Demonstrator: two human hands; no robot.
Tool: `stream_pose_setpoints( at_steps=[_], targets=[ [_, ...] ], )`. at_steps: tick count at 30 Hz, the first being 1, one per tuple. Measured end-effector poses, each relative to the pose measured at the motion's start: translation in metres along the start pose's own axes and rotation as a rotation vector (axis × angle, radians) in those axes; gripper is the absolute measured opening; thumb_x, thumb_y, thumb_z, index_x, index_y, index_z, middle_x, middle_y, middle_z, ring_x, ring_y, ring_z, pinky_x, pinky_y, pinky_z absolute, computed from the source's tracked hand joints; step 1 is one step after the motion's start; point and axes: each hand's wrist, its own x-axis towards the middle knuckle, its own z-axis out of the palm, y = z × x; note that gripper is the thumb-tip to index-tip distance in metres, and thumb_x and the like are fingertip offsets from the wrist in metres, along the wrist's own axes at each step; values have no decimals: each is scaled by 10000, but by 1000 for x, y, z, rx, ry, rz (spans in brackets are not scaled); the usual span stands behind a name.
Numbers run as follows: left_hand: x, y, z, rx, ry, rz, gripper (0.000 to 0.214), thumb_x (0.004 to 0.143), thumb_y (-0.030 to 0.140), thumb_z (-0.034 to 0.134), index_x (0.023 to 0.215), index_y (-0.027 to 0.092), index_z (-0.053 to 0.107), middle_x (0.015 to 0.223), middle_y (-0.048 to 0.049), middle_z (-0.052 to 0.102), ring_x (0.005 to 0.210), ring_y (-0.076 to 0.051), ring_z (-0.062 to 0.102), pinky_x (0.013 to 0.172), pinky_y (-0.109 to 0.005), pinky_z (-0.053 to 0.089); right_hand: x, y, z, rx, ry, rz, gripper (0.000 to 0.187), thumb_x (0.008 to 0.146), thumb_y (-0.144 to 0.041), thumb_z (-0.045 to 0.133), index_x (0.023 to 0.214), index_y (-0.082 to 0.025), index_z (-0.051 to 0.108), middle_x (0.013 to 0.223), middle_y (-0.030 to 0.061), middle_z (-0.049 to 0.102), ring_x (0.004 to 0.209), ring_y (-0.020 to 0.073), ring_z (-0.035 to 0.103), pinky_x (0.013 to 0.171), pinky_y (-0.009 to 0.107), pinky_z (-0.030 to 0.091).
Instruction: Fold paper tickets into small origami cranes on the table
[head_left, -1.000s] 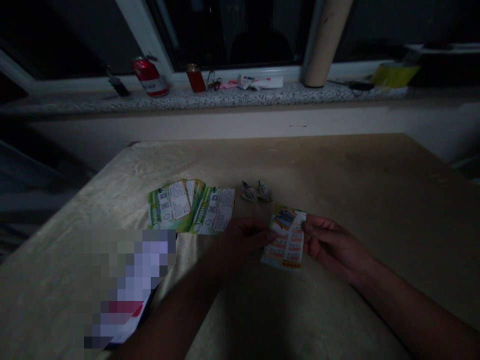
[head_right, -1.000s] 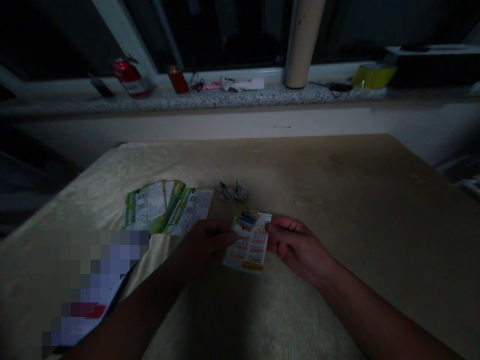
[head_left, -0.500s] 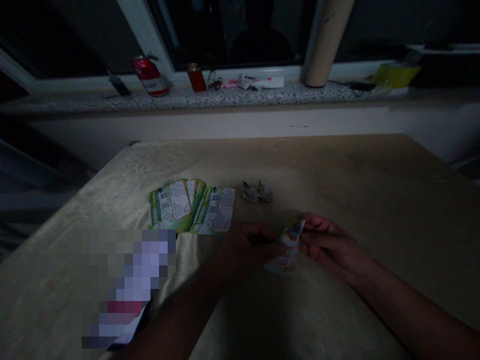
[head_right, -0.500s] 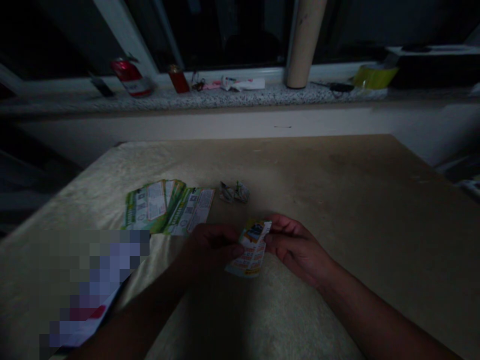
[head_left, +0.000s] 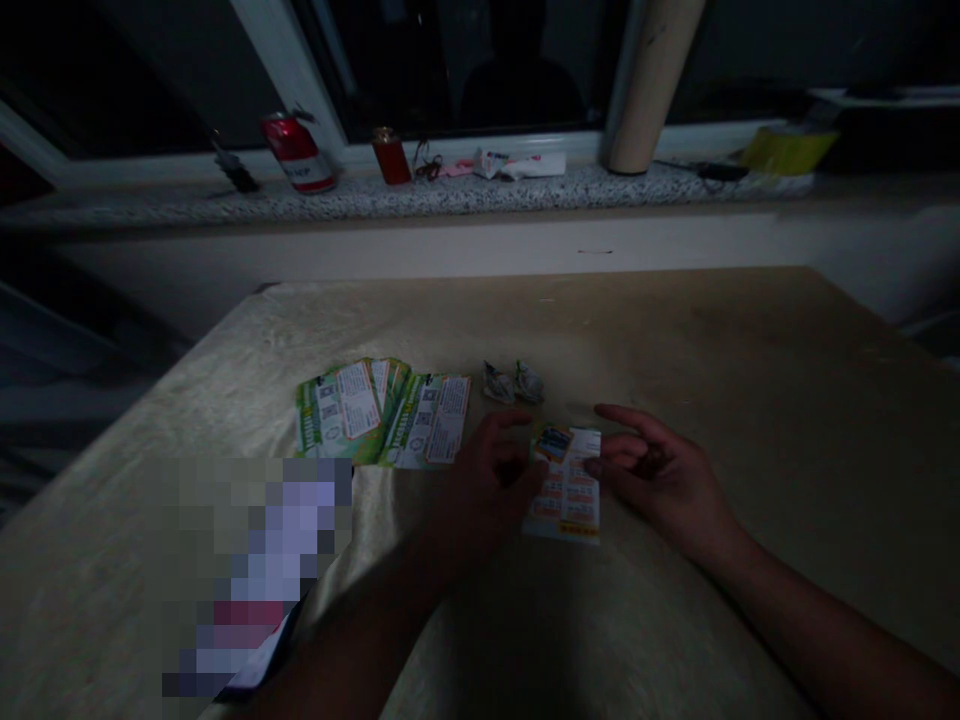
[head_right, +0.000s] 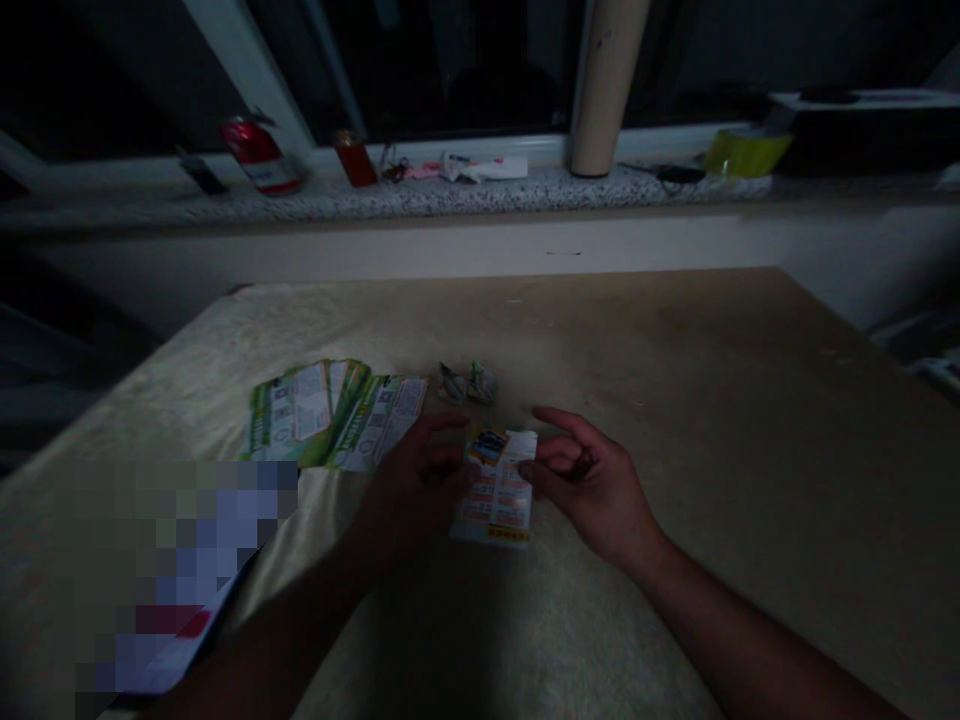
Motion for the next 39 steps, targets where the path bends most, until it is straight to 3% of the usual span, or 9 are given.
stream_pose_setpoints(
  at_steps=[3, 9, 14, 21, 27, 31, 35, 39],
  targets=[
    [-1, 1, 1, -14, 16, 4, 452, 874, 266, 693, 1277, 195, 502, 778, 7, 758, 705, -186, 740, 615, -260, 572, -1, -1, -1, -25, -8, -28, 477, 777, -259, 845, 1213, -258, 651, 784, -16, 781, 622, 150, 724, 585, 263, 599],
    [2, -3, -2, -182, 86, 46, 452, 841, 283, 751, 1231, 202, 537, 786, 12, 771, 724, -193, 760, 636, -273, 614, -3, -6, -2, -67, -56, -212, 150, 876, -223, 738, 1025, -239, 744, 829, 10, 798, 693, 152, 755, 641, 248, 631],
    [2, -1, -1, -245, 148, 47, 452, 832, 282, 753, 1221, 197, 540, 803, 7, 782, 738, -199, 768, 636, -282, 628, -6, -10, 2, -83, -72, -225, 98, 886, -217, 733, 978, -234, 763, 793, 12, 791, 692, 149, 755, 631, 229, 628],
    [-10, 2, 3, 119, 218, 205, 559, 868, 309, 720, 1390, 226, 538, 771, 15, 776, 824, -202, 770, 810, -324, 621, -5, -7, -1, -180, -47, -246, 32, 849, -207, 771, 842, -218, 743, 695, 7, 773, 604, 121, 713, 574, 184, 575],
    [-11, 3, 3, 154, 255, 221, 579, 852, 335, 735, 1392, 226, 555, 830, -3, 802, 905, -215, 772, 845, -336, 619, -6, -8, 1, -148, -74, -224, 67, 835, -226, 785, 896, -219, 758, 754, 24, 796, 651, 146, 742, 619, 217, 603],
    [-9, 2, 4, 95, 165, 145, 503, 827, 330, 729, 1308, 208, 644, 935, -45, 814, 854, -225, 778, 755, -339, 639, -6, -6, -1, -188, -40, -239, 46, 805, -203, 806, 795, -223, 766, 696, 6, 781, 595, 130, 718, 580, 196, 588],
    [-7, -3, 4, 162, 27, 52, 230, 824, 363, 718, 936, 178, 798, 876, -64, 820, 776, -234, 777, 704, -344, 633, -6, -4, -2, -188, -77, -219, 35, 817, -209, 800, 831, -235, 779, 733, 7, 796, 628, 127, 731, 604, 188, 592],
    [-7, -7, 5, 68, -42, -15, 271, 833, 389, 708, 982, 187, 812, 909, -65, 826, 794, -241, 782, 699, -343, 623, -6, -3, -2, -121, -162, -149, 29, 870, -242, 761, 844, -232, 770, 770, 14, 805, 668, 132, 746, 641, 202, 601]
  ],
)
